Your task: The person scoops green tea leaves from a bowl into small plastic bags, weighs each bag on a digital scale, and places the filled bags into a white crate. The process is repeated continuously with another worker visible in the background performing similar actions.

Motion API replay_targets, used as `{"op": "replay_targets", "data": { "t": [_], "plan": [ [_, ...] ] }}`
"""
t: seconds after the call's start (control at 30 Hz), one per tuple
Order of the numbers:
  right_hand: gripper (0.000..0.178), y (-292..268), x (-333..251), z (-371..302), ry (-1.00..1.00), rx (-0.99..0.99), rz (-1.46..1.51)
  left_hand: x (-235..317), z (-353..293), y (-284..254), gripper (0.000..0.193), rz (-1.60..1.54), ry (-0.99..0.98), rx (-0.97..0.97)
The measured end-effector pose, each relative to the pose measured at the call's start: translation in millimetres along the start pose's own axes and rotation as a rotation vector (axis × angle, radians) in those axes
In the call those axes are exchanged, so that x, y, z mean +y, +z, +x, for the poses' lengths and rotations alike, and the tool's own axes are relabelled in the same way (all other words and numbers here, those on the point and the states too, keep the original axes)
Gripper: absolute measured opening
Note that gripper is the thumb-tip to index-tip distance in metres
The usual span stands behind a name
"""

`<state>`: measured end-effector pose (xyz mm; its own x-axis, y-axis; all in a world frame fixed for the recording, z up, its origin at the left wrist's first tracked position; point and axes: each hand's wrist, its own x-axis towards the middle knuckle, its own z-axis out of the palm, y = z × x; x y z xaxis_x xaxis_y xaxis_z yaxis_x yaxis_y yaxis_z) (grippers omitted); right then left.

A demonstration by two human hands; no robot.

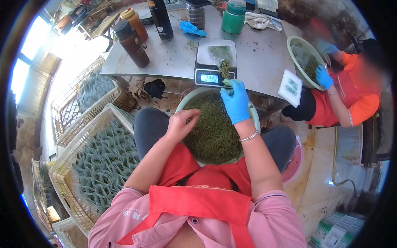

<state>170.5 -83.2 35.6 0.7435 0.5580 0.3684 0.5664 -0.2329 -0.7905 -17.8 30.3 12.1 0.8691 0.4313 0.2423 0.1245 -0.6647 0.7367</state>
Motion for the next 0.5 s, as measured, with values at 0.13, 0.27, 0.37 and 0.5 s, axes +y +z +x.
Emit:
{"op": "replay_targets", "data": {
  "t": [0.13, 0.27, 0.37, 0.5],
  "plan": [
    [0.017, 7, 11, -19, 0.167, 0.015, 0.372, 5, 10, 23, 0.041, -0.418, -0.113, 0.041],
    [0.014, 6, 0, -23, 0.343, -0.026, 0.629, 3, 25, 29, 0.053, -0.473, -0.108, 0.068],
    [0.012, 0, -11, -28, 0.407, -0.168, 0.699, 8, 30, 28, 0.056, -0.526, -0.152, 0.039],
    [0.015, -5, -16, -36, 0.455, -0.358, 0.713, 0, 28, 35, 0.036, -0.677, -0.292, -0.111]
  ]
}}
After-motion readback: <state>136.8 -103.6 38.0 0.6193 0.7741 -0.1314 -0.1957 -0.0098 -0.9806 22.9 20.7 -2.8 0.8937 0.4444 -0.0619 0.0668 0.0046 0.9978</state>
